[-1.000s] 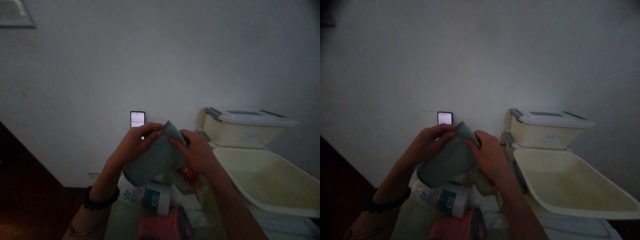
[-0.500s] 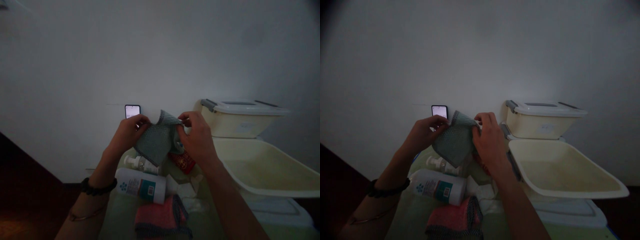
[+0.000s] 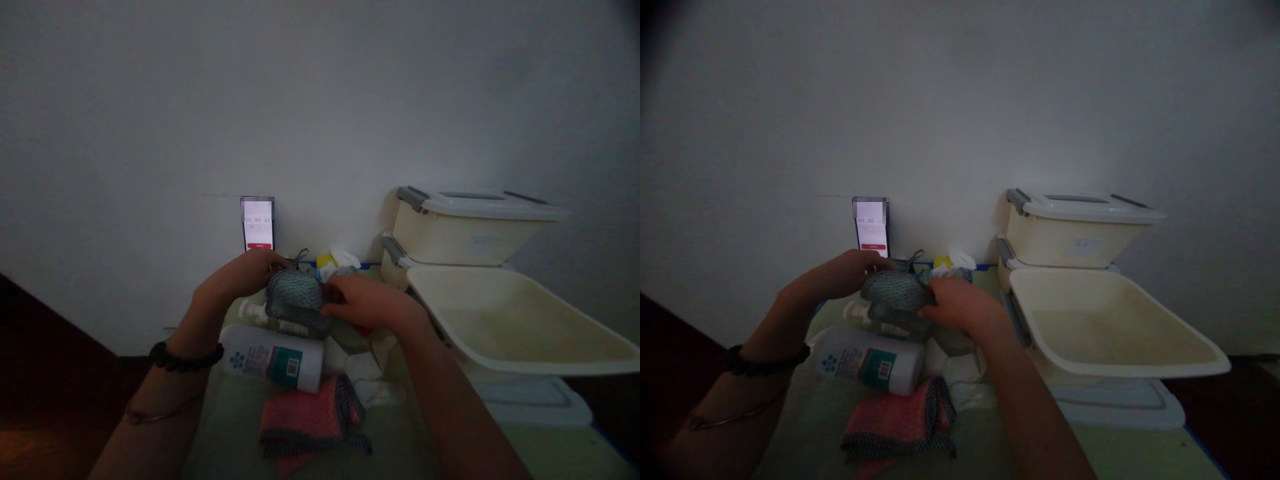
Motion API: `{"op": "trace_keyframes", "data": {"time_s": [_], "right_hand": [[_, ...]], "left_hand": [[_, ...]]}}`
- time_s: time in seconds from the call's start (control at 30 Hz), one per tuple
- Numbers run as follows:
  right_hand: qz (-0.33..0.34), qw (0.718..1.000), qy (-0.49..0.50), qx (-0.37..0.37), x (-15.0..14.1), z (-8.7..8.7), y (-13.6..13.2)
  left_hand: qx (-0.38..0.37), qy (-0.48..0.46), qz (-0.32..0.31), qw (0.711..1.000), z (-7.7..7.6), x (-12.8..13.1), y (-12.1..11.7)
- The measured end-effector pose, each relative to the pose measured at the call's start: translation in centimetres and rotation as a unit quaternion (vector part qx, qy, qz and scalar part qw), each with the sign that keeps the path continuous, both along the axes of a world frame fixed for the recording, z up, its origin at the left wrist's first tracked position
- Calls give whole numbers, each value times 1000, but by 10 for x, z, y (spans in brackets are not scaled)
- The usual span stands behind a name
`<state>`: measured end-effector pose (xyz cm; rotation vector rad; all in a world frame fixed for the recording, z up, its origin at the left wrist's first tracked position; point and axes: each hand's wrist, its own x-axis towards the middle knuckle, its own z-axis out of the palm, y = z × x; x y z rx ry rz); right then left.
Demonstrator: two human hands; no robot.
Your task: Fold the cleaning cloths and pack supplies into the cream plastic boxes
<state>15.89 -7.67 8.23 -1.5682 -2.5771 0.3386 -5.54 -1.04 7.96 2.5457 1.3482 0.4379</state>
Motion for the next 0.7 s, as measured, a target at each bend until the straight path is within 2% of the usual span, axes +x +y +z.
{"op": "trace_keyframes", "data": {"time_s": [0.17, 0.27, 0.37, 0.47, 0.53, 0.6, 0.7], "right_hand": [[-11, 1000, 7, 19, 4, -1, 1], [3, 1000, 6, 1, 5, 2, -3], [24, 998, 27, -60, 6, 5, -7], [50, 993, 50, -100, 6, 6, -9], [57, 991, 36, -119, 5, 4, -12], [67, 986, -1, -154, 4, -3, -17], [109, 971, -60, -206, 4, -21, -28]], "left_hand": [[72, -55, 105, 990, -6, -1, 11], [86, -137, 127, 979, -4, 5, 8], [55, -151, 89, 983, -3, 8, 4], [-36, -56, -17, 998, -11, 6, 3], [-101, 31, -75, 992, -17, 3, 3], [-139, 90, -91, 982, -22, 0, 4], [-148, 104, -82, 980, -23, -2, 5]]}}
